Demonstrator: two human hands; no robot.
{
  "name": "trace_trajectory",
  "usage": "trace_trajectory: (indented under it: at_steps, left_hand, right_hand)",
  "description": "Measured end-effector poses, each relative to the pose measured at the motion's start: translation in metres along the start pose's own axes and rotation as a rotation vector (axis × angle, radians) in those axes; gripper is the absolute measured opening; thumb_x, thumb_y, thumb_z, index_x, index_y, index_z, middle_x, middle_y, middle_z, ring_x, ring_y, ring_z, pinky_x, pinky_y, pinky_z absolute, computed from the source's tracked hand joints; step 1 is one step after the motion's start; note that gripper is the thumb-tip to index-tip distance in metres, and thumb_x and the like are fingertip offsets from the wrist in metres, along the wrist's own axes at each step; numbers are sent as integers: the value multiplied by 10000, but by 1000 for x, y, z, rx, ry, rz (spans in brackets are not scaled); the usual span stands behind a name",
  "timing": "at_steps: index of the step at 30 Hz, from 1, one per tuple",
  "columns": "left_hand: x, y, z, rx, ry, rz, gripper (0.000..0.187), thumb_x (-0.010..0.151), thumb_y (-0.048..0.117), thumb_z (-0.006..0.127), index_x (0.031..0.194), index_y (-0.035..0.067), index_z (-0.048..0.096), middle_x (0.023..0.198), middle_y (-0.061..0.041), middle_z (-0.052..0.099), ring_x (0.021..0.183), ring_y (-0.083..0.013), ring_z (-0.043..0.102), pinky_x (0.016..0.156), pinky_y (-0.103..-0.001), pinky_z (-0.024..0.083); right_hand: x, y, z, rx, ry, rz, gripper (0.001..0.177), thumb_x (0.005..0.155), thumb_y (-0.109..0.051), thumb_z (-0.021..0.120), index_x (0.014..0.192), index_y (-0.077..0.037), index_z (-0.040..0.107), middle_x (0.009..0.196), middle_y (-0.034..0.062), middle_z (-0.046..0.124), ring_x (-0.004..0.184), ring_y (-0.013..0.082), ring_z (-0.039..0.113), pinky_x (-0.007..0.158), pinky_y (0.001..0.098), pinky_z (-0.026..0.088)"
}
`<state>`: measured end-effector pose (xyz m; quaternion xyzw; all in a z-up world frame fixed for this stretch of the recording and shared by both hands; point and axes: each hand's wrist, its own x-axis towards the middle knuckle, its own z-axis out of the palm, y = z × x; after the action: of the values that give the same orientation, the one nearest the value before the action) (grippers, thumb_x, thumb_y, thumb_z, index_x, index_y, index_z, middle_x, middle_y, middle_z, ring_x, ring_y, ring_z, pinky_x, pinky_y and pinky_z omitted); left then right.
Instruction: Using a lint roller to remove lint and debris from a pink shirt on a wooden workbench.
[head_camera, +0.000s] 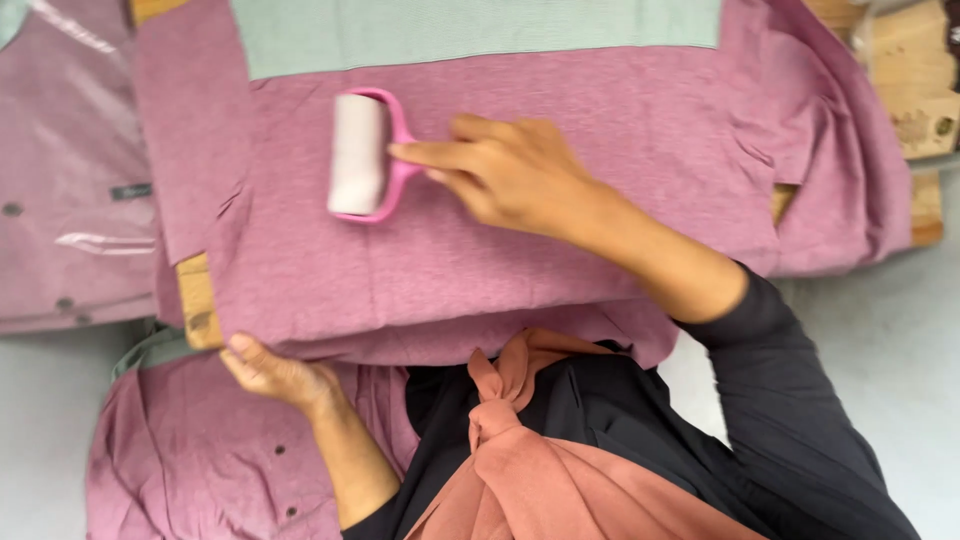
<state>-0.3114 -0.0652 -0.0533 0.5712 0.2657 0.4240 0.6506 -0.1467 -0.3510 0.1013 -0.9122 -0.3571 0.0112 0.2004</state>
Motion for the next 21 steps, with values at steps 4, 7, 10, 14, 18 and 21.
trace_trajectory:
  at_steps: [4, 7, 10, 14, 18, 21]
  left_hand:
    - [4, -3, -2, -38, -96, 83, 580, 1042, 466, 669, 1317, -16, 500, 1350, -276, 577, 1266, -401, 599, 1135, -549, 519]
    - [6, -8, -4, 39, -33, 63, 490, 983, 540, 684, 1004, 96, 478, 1049, -109, 592, 1016, -252, 607, 1011, -474, 579]
    - [3, 9, 12, 30, -133, 265, 559, 1092, 445, 620, 1293, -70, 536, 1328, -306, 580, 1245, -405, 576, 1128, -544, 471]
    - [-1, 25, 20, 44, -239, 259, 619, 1115, 500, 575, 1351, -66, 497, 1410, -291, 527, 1335, -420, 524, 1189, -554, 438]
    - [-1, 27, 16, 53, -287, 272, 599, 1145, 464, 536, 1394, -77, 478, 1462, -291, 487, 1387, -421, 480, 1223, -539, 388]
    - [-3, 24, 4, 126, -261, 210, 589, 1120, 475, 484, 1352, -66, 496, 1427, -272, 515, 1359, -386, 510, 1204, -484, 398]
  right_hand:
    - [-115, 40, -42, -34, 57, 57, 368, 1103, -264, 543, 1455, -342, 614, 855, -12, 553, 657, 181, 525, 460, 318, 374]
    - [-201, 58, -70, 22, 7, 276, 371, 1070, -291, 559, 1433, -324, 631, 826, -33, 532, 641, 129, 477, 560, 286, 401]
    - [-282, 78, -78, 325, 138, 387, 435, 931, -131, 717, 1358, -91, 645, 1119, 78, 715, 854, 129, 620, 861, 260, 533]
    - [-337, 109, -64, -128, 706, 572, 379, 1122, -16, 706, 1475, 97, 625, 1210, 276, 658, 1037, 357, 568, 909, 440, 470]
    - [-330, 144, -52, -588, 843, 643, 330, 1155, -87, 645, 1477, -20, 621, 1076, 198, 655, 938, 354, 527, 810, 452, 450]
    - [-323, 158, -44, -565, 857, 662, 344, 1170, -203, 542, 1472, -45, 585, 1161, 215, 710, 961, 387, 577, 848, 456, 473]
